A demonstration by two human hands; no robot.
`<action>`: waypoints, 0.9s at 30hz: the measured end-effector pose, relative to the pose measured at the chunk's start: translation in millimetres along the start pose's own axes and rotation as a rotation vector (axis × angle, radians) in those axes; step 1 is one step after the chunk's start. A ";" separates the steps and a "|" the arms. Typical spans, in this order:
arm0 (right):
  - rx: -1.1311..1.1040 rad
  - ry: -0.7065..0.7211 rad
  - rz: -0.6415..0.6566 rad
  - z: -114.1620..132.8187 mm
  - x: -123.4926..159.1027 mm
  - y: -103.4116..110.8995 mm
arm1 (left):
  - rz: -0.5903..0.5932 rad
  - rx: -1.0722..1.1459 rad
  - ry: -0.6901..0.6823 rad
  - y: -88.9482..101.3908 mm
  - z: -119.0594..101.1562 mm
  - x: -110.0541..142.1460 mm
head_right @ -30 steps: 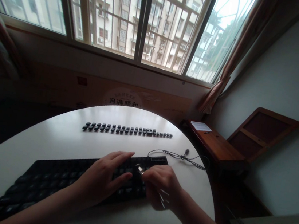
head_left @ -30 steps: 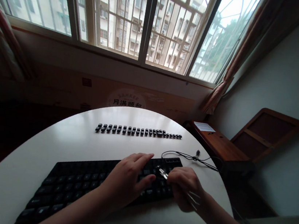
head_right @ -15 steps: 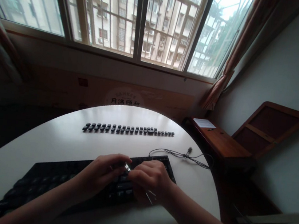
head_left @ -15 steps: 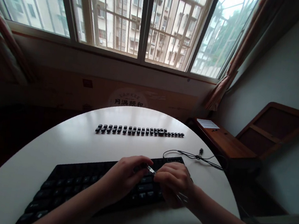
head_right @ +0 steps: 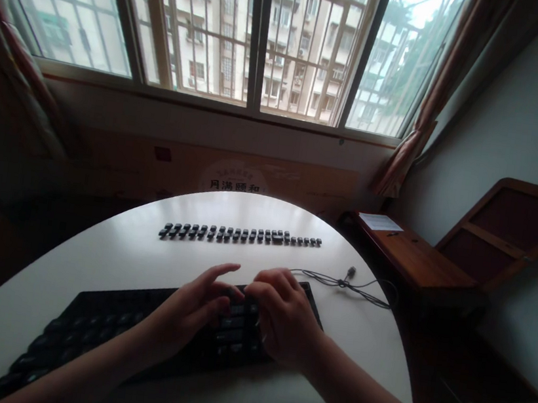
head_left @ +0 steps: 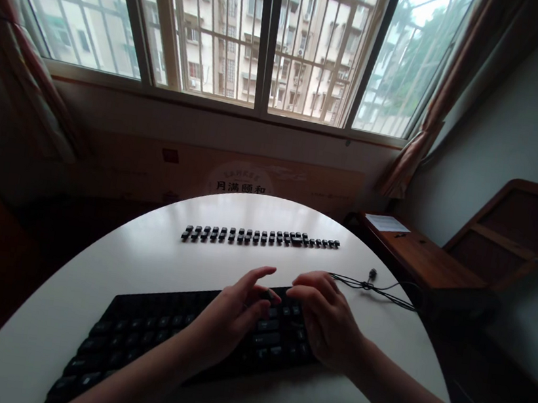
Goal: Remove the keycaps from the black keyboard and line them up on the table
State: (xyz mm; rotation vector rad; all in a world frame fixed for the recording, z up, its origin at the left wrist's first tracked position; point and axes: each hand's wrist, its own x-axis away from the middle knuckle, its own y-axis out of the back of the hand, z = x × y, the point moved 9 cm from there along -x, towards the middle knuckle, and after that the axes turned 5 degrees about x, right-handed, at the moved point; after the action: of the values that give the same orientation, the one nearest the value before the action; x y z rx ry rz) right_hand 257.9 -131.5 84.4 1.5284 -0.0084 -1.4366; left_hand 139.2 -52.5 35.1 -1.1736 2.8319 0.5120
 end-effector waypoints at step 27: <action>0.254 -0.420 0.048 -123.4 -13.4 43.1 | -0.084 -0.762 -0.200 -6.1 -8.5 3.1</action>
State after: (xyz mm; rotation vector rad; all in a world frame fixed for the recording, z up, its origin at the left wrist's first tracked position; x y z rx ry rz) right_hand 372.3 -67.9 96.8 1.3840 -0.4933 -1.7435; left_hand 142.0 -61.3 40.9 -1.2034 2.4405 1.6840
